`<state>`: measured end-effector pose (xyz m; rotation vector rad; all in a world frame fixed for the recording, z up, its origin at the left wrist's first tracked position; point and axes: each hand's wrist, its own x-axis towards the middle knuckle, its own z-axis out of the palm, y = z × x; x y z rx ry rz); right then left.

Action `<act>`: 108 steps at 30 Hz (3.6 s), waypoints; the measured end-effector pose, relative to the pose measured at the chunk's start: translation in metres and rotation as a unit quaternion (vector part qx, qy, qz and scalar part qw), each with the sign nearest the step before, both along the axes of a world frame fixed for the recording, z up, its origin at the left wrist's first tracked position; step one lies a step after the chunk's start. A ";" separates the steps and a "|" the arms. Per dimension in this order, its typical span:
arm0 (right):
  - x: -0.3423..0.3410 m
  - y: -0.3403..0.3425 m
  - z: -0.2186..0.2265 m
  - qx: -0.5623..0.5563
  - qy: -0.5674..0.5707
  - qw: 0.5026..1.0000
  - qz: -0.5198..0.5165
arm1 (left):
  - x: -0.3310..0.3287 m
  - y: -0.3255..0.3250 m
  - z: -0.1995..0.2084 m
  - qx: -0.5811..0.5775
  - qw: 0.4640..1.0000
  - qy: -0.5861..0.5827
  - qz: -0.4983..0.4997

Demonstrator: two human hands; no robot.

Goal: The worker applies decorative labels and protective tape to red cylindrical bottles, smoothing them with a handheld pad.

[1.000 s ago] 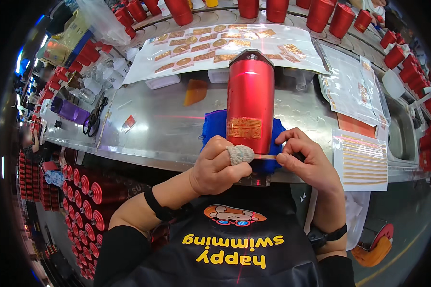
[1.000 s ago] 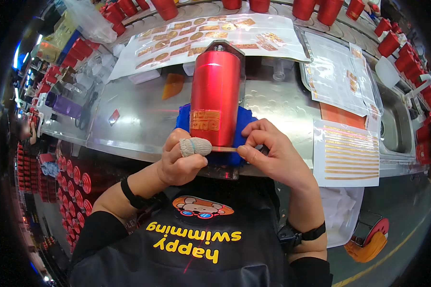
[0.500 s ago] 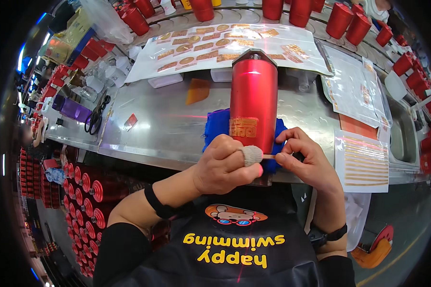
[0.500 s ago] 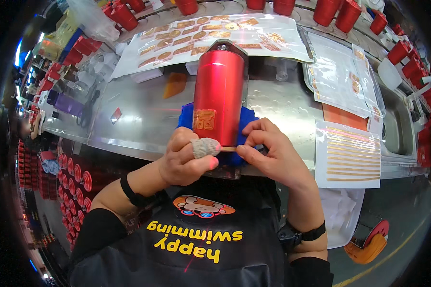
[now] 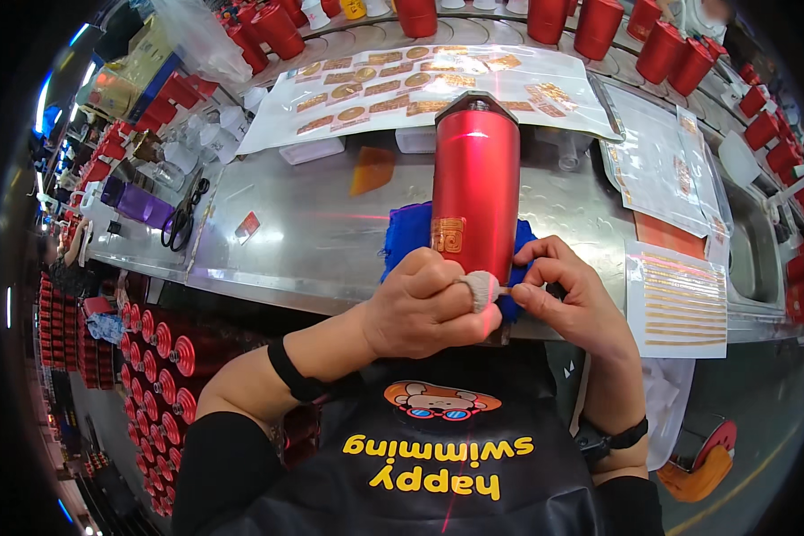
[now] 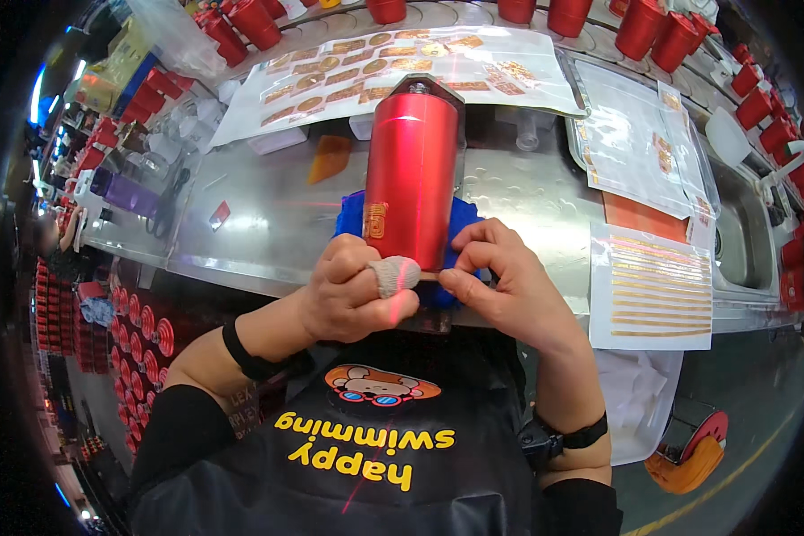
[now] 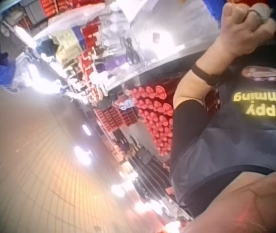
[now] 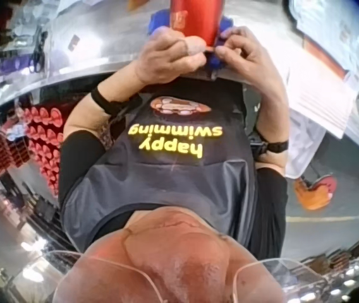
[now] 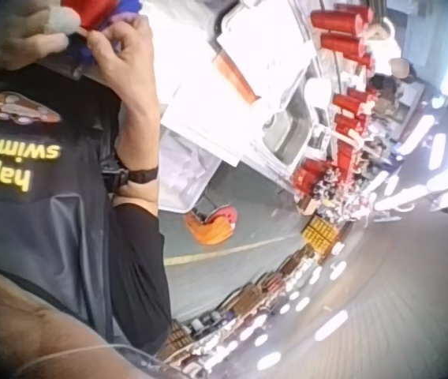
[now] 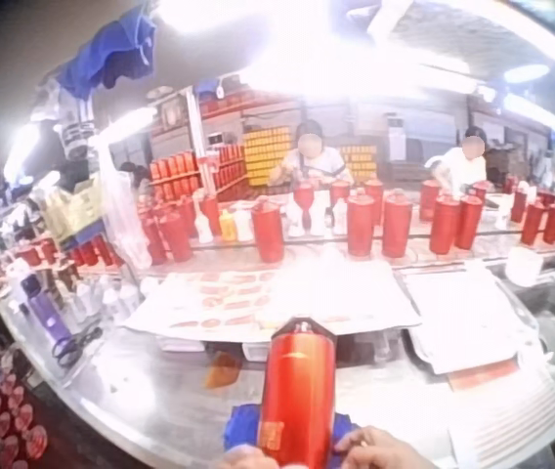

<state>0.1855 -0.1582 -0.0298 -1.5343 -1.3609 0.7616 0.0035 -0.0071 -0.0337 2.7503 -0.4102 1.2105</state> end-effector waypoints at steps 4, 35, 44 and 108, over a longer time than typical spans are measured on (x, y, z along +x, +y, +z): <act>-0.002 0.001 0.002 -0.022 0.044 0.999 -0.013 | 0.002 0.000 0.003 0.041 0.999 0.023 -0.018; -0.008 0.008 -0.004 0.000 -0.003 0.999 -0.038 | 0.004 0.002 0.010 0.042 0.998 0.041 -0.038; -0.009 0.006 -0.005 0.009 0.021 0.999 -0.032 | -0.003 0.003 -0.004 -0.001 1.000 0.006 -0.010; -0.023 -0.010 0.008 -0.023 0.234 0.971 -0.040 | -0.005 -0.019 -0.013 -0.522 0.841 0.083 0.113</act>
